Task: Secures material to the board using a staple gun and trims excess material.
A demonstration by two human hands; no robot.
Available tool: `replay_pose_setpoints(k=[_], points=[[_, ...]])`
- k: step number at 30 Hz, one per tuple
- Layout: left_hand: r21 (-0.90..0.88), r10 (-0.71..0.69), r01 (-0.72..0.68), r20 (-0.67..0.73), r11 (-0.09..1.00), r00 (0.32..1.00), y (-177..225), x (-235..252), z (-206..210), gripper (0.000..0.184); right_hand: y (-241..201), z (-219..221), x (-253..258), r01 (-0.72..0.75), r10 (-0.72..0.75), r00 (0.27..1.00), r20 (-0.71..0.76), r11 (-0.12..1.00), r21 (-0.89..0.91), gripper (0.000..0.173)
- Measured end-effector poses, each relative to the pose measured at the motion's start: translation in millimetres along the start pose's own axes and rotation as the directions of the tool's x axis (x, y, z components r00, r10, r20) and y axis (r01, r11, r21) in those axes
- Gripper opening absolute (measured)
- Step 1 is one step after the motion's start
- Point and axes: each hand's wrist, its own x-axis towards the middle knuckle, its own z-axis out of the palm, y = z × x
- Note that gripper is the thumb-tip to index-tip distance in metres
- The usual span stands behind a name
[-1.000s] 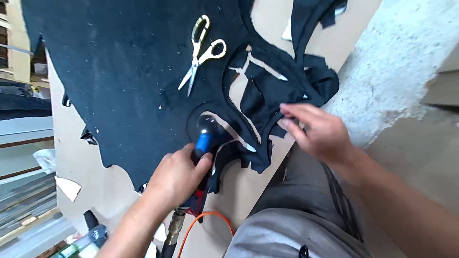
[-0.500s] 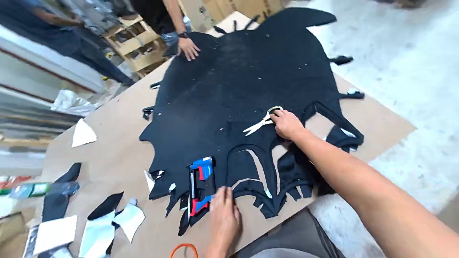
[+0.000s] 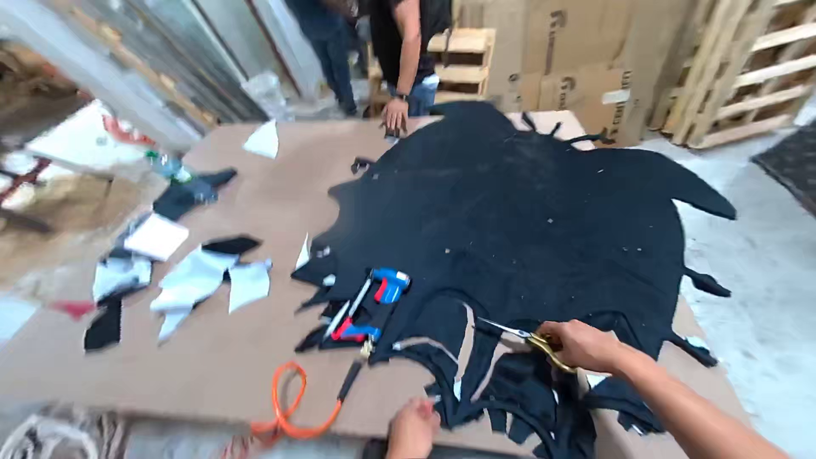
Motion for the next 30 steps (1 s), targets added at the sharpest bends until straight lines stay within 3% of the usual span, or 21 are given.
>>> replay_pose_setpoints(k=[3,6,9,11,14,18,25,30], points=[[-0.382,-0.090,0.120,0.096,0.916,0.991,-5.4,-2.0,15.3,0.042,-18.4,-12.3,-7.3,0.102,-0.056,0.978,0.203,0.969,-0.226,0.058],[-0.571,-0.180,0.224,0.132,0.790,0.975,2.0,-0.4,20.4,0.036,-39.2,-22.7,8.0,0.229,-0.087,0.928,0.362,0.901,-0.369,0.061],[-0.519,-0.174,0.240,0.175,0.820,0.969,8.5,5.1,29.7,0.043,-66.9,-38.4,36.3,0.343,-0.139,0.899,0.414,0.812,-0.472,0.057],[-0.449,-0.192,0.249,0.170,0.858,0.967,12.3,6.5,37.0,0.037,-88.0,-46.1,60.3,0.409,-0.140,0.872,0.469,0.735,-0.541,0.054],[-0.539,-0.176,0.227,0.145,0.811,0.974,3.5,7.6,44.9,0.027,-118.7,-51.2,91.1,0.549,-0.157,0.782,0.603,0.630,-0.549,0.049],[-0.744,-0.092,0.194,0.176,0.640,0.980,-13.4,6.5,53.9,0.028,-145.4,-41.3,115.4,0.662,-0.144,0.658,0.739,0.579,-0.477,0.048],[-0.762,-0.072,0.160,0.148,0.628,0.986,-20.9,11.7,56.1,0.020,-164.1,-23.3,147.1,0.775,-0.191,0.560,0.806,0.464,-0.429,0.042],[-0.784,-0.095,0.150,0.116,0.603,0.989,-23.3,15.2,63.1,0.017,-167.8,-25.3,156.5,0.776,-0.169,0.542,0.823,0.477,-0.412,0.037]])
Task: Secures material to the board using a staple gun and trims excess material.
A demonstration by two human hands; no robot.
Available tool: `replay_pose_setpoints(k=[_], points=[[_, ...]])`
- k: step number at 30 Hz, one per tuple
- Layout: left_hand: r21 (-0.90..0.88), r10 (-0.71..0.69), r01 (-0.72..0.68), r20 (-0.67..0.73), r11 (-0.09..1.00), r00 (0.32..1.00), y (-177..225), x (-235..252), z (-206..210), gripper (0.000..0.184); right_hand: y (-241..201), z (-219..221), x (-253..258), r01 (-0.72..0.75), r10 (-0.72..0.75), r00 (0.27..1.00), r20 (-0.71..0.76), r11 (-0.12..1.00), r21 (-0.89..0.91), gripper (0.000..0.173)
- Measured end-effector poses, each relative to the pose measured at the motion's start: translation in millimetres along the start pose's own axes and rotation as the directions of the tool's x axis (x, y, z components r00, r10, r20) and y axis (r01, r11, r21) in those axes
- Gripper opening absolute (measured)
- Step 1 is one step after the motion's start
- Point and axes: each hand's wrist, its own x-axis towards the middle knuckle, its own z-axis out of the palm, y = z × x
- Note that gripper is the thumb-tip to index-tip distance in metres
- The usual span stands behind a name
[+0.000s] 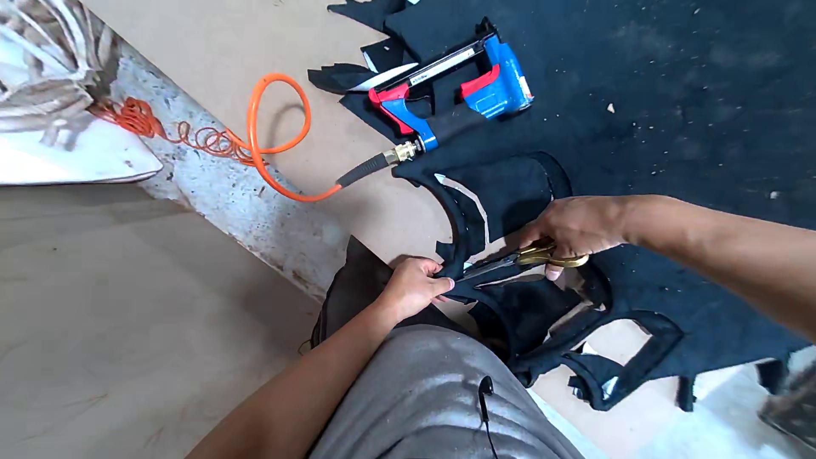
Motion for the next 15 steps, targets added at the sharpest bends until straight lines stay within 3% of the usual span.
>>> replay_pose_setpoints(k=[7,15], points=[[0.085,-0.046,0.053,-0.087,0.995,0.995,9.1,-2.8,7.1,0.018,-3.3,-8.7,-0.1,0.005,-0.005,1.000,0.019,1.000,-0.026,0.034],[0.071,-0.042,0.047,-0.075,0.996,0.996,8.0,0.1,7.2,0.014,4.0,-12.7,-4.4,0.026,-0.026,1.000,0.018,0.999,-0.027,0.032]])
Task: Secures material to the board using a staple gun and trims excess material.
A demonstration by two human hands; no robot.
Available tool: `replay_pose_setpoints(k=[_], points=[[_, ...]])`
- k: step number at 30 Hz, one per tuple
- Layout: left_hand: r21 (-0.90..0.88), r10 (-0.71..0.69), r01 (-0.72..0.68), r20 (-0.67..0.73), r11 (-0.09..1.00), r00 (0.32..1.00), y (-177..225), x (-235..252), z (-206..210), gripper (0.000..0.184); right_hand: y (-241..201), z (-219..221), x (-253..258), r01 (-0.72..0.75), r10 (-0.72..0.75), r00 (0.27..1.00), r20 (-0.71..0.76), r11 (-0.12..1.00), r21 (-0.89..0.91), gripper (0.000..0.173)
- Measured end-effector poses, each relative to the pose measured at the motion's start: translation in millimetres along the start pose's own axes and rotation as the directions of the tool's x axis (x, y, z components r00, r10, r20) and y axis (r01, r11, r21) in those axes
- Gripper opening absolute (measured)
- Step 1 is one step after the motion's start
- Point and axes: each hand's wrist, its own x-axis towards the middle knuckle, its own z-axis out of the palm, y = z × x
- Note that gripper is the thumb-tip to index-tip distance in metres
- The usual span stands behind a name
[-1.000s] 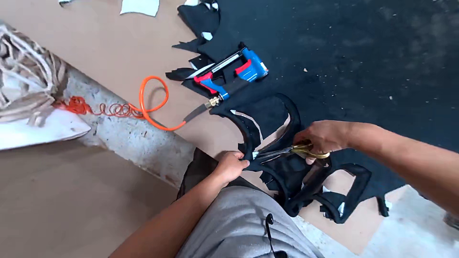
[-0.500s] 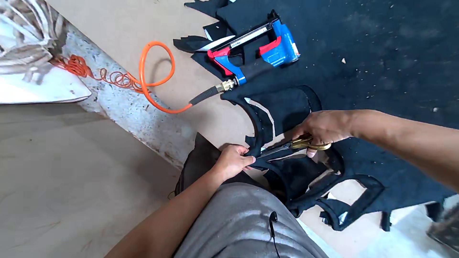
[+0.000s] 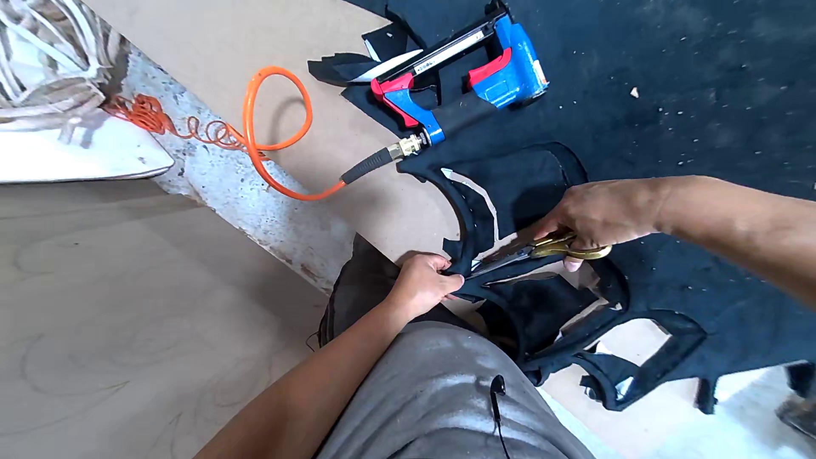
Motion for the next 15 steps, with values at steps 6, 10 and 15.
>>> replay_pose_setpoints(k=[6,10,15], points=[[0.015,-0.012,0.012,0.007,1.000,1.000,1.9,0.5,-1.1,0.014,7.3,0.3,2.9,0.000,0.000,1.000,0.002,0.999,0.046,0.034],[0.005,-0.005,0.005,0.019,1.000,1.000,0.5,1.7,-2.4,0.015,7.6,0.2,6.1,-0.007,0.006,1.000,0.013,0.998,0.066,0.036],[-0.001,-0.009,0.009,0.012,1.000,1.000,1.5,1.2,-2.7,0.015,2.1,-0.5,9.5,0.010,-0.010,1.000,-0.003,1.000,0.010,0.030]])
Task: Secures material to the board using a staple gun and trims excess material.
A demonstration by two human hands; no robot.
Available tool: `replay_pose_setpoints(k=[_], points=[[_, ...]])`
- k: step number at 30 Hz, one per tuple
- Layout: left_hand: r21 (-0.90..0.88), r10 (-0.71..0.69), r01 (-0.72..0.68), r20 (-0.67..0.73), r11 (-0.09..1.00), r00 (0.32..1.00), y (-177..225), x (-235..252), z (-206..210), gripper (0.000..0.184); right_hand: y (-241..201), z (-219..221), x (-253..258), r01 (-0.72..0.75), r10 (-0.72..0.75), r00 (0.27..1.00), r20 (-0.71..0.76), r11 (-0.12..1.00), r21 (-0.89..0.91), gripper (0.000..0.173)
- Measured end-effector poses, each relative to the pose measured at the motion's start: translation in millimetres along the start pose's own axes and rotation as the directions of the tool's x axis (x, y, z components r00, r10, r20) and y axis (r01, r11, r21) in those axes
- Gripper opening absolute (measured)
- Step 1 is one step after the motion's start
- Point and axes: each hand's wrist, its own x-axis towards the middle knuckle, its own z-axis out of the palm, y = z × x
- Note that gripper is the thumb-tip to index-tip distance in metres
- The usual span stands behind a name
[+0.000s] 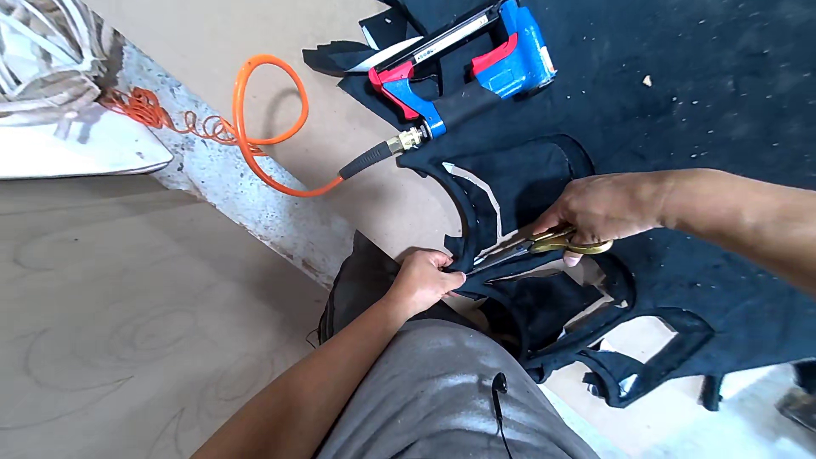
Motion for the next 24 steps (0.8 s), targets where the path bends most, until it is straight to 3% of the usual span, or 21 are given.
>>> replay_pose_setpoints(k=[3,9,12,15,18,20,24], points=[[0.000,0.010,-0.010,0.003,1.000,1.000,-1.5,1.9,0.6,0.015,-7.0,0.5,-1.6,-0.010,0.010,1.000,0.000,0.995,-0.100,0.029],[0.057,-0.005,0.005,-0.014,0.998,1.000,1.5,1.9,2.1,0.016,-37.2,9.0,-17.1,-0.059,0.024,0.995,-0.094,0.921,-0.385,0.012],[0.063,-0.013,0.014,-0.018,0.998,1.000,0.8,1.5,4.4,0.017,-49.3,12.3,-29.7,-0.074,0.049,0.996,-0.072,0.913,-0.402,0.005],[0.095,-0.010,0.012,-0.022,0.995,1.000,3.7,-1.4,4.3,0.016,-30.5,22.4,-56.4,-0.219,0.187,0.973,-0.132,0.929,-0.298,0.009],[0.258,-0.022,0.012,0.038,0.966,0.999,10.9,0.2,-3.6,0.026,18.0,53.8,-106.8,-0.410,0.322,0.865,-0.384,0.896,-0.172,0.013],[0.451,-0.055,0.002,0.105,0.892,0.993,23.6,4.6,-11.0,0.043,40.8,83.6,-132.8,-0.525,0.459,0.732,-0.503,0.851,0.014,0.033],[0.883,-0.037,-0.040,0.065,0.467,0.997,59.8,6.0,0.1,0.054,42.1,143.4,-133.6,-0.559,0.728,0.461,-0.508,0.683,0.471,0.080]])
